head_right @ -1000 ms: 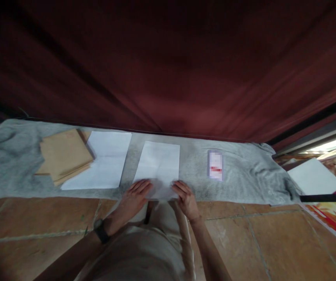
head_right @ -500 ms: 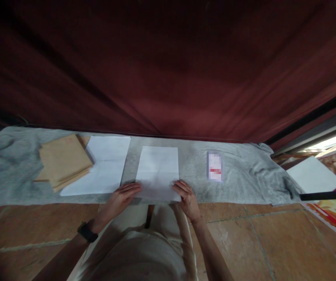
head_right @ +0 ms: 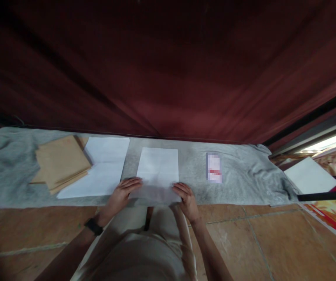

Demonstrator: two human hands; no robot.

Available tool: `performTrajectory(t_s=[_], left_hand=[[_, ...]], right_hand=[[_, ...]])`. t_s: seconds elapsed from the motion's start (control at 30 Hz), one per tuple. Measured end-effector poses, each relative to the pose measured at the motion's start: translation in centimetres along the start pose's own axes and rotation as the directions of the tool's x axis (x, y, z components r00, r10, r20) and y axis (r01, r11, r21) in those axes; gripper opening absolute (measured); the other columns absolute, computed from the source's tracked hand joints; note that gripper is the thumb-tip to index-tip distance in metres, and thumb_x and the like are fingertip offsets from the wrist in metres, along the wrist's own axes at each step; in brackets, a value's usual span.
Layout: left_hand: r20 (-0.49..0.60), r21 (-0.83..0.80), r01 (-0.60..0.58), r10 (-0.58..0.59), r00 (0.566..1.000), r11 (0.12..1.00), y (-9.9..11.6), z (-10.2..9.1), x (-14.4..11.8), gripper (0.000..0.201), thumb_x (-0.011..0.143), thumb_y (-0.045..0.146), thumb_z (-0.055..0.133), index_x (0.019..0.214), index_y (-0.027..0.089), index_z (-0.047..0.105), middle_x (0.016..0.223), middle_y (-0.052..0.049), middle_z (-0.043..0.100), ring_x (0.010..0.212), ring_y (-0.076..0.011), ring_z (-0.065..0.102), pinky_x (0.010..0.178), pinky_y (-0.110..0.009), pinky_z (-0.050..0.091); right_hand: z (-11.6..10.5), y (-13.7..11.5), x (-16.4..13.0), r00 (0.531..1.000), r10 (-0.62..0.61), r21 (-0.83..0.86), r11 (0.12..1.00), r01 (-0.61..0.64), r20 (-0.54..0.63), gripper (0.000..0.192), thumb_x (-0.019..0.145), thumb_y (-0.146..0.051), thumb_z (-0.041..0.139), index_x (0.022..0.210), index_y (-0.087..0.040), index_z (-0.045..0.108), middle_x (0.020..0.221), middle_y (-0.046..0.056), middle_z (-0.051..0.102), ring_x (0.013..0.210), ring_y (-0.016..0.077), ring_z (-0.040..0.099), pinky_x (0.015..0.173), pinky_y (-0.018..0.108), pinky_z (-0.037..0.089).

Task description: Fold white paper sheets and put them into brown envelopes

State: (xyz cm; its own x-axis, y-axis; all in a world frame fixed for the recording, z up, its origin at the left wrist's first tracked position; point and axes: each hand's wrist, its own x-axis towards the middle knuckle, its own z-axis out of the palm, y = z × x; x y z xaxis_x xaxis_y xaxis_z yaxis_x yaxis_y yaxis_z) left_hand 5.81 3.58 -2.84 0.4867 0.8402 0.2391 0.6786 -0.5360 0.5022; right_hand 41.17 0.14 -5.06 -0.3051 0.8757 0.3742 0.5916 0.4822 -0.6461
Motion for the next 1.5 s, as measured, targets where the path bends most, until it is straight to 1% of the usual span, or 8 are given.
performTrajectory(t_s=[0.4, 0.6, 0.83, 0.9, 1.07, 1.17, 1.37, 1.5], left_hand=[[-0.193, -0.334, 0.238, -0.314, 0.930, 0.912, 0.6, -1.1, 2.8, 0.021, 0.089, 0.029, 0.060, 0.102, 0.024, 0.077, 0.109, -0.005, 0.079, 0.107, -0.0244, 0.070, 0.102, -0.042, 0.053], [-0.154, -0.481, 0.424, -0.550, 0.821, 0.767, 1.1, -1.8, 5.2, 0.027, 0.086, 0.046, 0.064, 0.085, 0.021, 0.074, 0.086, -0.004, 0.076, 0.082, -0.0221, 0.069, 0.079, -0.031, 0.055], [-0.134, -0.614, 0.434, -0.629, 0.765, 0.659, 0.8, -1.4, 6.6, 0.026, 0.081, 0.042, 0.066, 0.075, 0.018, 0.070, 0.073, -0.001, 0.070, 0.073, -0.0174, 0.063, 0.072, -0.027, 0.051], [-0.122, -0.628, 0.422, -0.618, 0.776, 0.654, 0.9, -1.5, 6.3, 0.026, 0.081, 0.043, 0.068, 0.081, 0.018, 0.073, 0.078, -0.002, 0.074, 0.078, -0.0199, 0.067, 0.076, -0.030, 0.054], [-0.109, -0.534, 0.211, -0.315, 0.943, 0.819, 0.6, -2.0, 3.6, 0.019, 0.086, 0.034, 0.066, 0.094, 0.022, 0.080, 0.108, -0.009, 0.078, 0.106, -0.0257, 0.069, 0.100, -0.042, 0.053], [-0.141, -0.444, 0.153, -0.237, 0.961, 0.883, 0.7, -2.3, 2.4, 0.022, 0.089, 0.027, 0.059, 0.094, 0.025, 0.080, 0.106, -0.008, 0.079, 0.105, -0.0241, 0.069, 0.101, -0.043, 0.052], [-0.374, -0.430, 0.215, -0.390, 0.842, 0.877, 5.4, -7.2, 5.3, 0.020, 0.090, 0.040, 0.067, 0.087, 0.022, 0.075, 0.090, -0.001, 0.076, 0.088, -0.0193, 0.069, 0.084, -0.029, 0.053], [-0.531, -0.572, 0.083, -0.445, 0.721, 0.816, 9.0, -13.0, 9.0, 0.026, 0.086, 0.045, 0.074, 0.092, 0.019, 0.072, 0.078, 0.002, 0.069, 0.072, -0.0129, 0.064, 0.070, -0.022, 0.050]], right_hand=[[-0.9, -0.3, 3.7, 0.959, 0.272, 0.171, 0.952, -0.255, -0.084, 0.027, 0.096, -0.034, 0.056, 0.112, -0.026, 0.076, 0.112, 0.007, 0.077, 0.107, 0.0257, 0.071, 0.098, 0.043, 0.057], [-0.6, 0.2, 6.2, 0.917, 0.366, 0.246, 0.914, -0.322, -0.159, 0.029, 0.094, -0.048, 0.060, 0.096, -0.023, 0.076, 0.095, 0.005, 0.078, 0.093, 0.0239, 0.071, 0.088, 0.039, 0.057], [0.1, 0.5, 7.9, 0.895, 0.405, 0.286, 0.894, -0.345, -0.186, 0.033, 0.093, -0.049, 0.061, 0.089, -0.020, 0.075, 0.086, 0.005, 0.077, 0.084, 0.0225, 0.070, 0.083, 0.037, 0.057], [-0.1, 0.4, 7.7, 0.913, 0.373, 0.305, 0.899, -0.313, -0.166, 0.029, 0.093, -0.046, 0.061, 0.095, -0.021, 0.077, 0.095, 0.006, 0.078, 0.092, 0.0237, 0.071, 0.088, 0.039, 0.058], [-1.0, 0.3, 5.8, 0.972, 0.221, 0.330, 0.926, -0.182, -0.085, 0.018, 0.088, -0.038, 0.066, 0.094, -0.028, 0.080, 0.113, 0.006, 0.078, 0.114, 0.0261, 0.068, 0.105, 0.047, 0.053], [-1.6, -0.3, 4.5, 0.966, 0.250, 0.322, 0.921, -0.219, -0.060, 0.021, 0.091, -0.034, 0.061, 0.097, -0.027, 0.080, 0.111, 0.008, 0.078, 0.110, 0.0264, 0.071, 0.101, 0.046, 0.055], [-6.0, -5.0, 7.6, 0.867, 0.379, 0.300, 0.910, -0.285, -0.323, 0.020, 0.090, -0.042, 0.068, 0.087, -0.023, 0.076, 0.082, 0.002, 0.075, 0.078, 0.0199, 0.068, 0.076, 0.033, 0.056], [-10.7, -8.4, 12.5, 0.788, 0.348, 0.423, 0.898, -0.125, -0.507, 0.024, 0.086, -0.045, 0.074, 0.089, -0.022, 0.072, 0.071, -0.003, 0.064, 0.061, 0.0129, 0.055, 0.058, 0.024, 0.045]])
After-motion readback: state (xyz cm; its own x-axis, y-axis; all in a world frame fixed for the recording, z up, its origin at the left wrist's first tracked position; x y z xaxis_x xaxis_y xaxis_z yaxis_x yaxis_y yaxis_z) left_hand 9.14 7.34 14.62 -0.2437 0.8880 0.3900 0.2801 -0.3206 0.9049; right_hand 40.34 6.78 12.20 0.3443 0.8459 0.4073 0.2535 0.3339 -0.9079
